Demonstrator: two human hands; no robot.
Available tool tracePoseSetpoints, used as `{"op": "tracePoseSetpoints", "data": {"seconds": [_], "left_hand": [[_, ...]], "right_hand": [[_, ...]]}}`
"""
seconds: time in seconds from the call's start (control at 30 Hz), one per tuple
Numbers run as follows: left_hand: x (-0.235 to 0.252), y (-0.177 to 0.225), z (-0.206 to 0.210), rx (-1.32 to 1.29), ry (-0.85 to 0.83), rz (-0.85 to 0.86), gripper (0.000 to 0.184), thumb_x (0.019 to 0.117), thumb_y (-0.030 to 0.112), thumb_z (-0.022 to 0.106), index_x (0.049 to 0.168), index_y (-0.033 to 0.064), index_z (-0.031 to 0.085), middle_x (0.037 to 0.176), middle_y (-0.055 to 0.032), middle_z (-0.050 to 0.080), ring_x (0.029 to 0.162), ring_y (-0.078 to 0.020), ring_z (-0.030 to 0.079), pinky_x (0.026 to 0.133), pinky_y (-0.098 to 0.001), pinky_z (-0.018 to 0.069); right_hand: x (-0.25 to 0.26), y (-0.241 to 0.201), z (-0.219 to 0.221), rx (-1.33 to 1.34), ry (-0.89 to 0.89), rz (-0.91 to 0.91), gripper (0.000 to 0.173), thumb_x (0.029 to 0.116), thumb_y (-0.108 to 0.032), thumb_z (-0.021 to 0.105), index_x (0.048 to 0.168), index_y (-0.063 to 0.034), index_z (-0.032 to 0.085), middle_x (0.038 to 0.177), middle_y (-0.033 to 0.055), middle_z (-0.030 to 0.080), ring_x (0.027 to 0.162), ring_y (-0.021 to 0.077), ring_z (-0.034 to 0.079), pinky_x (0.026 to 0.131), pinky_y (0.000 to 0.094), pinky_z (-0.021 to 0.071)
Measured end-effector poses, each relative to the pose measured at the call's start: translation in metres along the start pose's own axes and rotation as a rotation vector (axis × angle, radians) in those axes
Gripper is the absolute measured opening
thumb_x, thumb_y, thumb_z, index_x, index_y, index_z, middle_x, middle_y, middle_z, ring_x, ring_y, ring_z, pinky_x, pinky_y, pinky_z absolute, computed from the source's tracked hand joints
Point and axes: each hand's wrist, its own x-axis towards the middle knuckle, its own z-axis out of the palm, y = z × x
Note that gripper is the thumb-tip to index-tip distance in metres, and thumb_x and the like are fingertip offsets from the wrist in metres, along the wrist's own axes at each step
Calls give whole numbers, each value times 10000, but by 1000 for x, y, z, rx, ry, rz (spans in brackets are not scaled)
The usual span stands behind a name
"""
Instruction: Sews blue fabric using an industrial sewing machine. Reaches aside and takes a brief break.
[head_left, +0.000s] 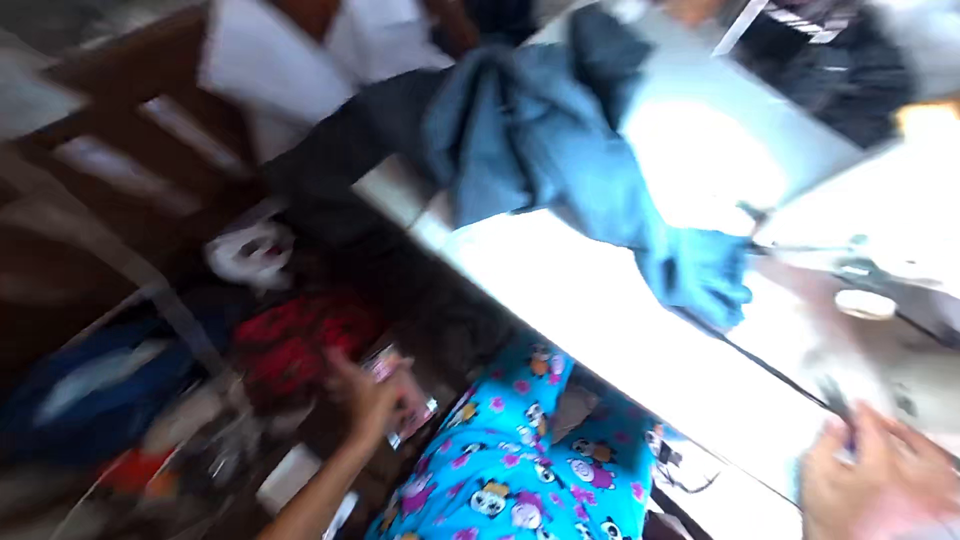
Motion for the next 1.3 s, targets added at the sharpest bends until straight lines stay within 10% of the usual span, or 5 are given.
{"op": "tracePoseSetpoints", "data": {"seconds": [0.3,0.4,0.63,0.97,1.3], "left_hand": [[4,262,68,-35,-353,1496,322,1013,204,555,1126,-25,750,1224,-211,713,1247,-403,617,1058,-574,451],[10,293,114,219,-558,1551,439,986,284,599,1380,98,650,1429,-191,595,1368,-482,477,1081,-711,323],[22,287,107,53,-299,1763,184,957,95,610,932,71,791,964,-125,740,1101,-361,653,1077,-602,339],[-40,327,145,245,-765,2008,477,1016,281,345,1172,127,769,1310,-60,708,1409,-394,491,1149,-695,258],[-18,365,182,342,-742,1982,198,904,171,606,876,10,717,1240,-180,686,1381,-468,477,1141,-725,243]], "right_hand": [[31,-96,9,676,83,33,234,977,-95,607,1088,46,758,1012,189,708,920,217,681,815,326,564],[40,-124,15,716,35,40,227,972,-129,644,1093,18,769,1007,161,719,923,236,688,805,366,574],[33,-139,34,682,-25,18,178,930,-178,705,943,-21,788,910,124,684,874,266,654,800,459,516],[13,-151,36,498,-48,-46,210,938,-131,624,908,-4,788,886,155,688,869,335,673,783,497,534],[29,-162,35,468,-118,-59,188,949,-146,648,902,-45,799,833,112,680,838,300,658,781,480,494]]}}
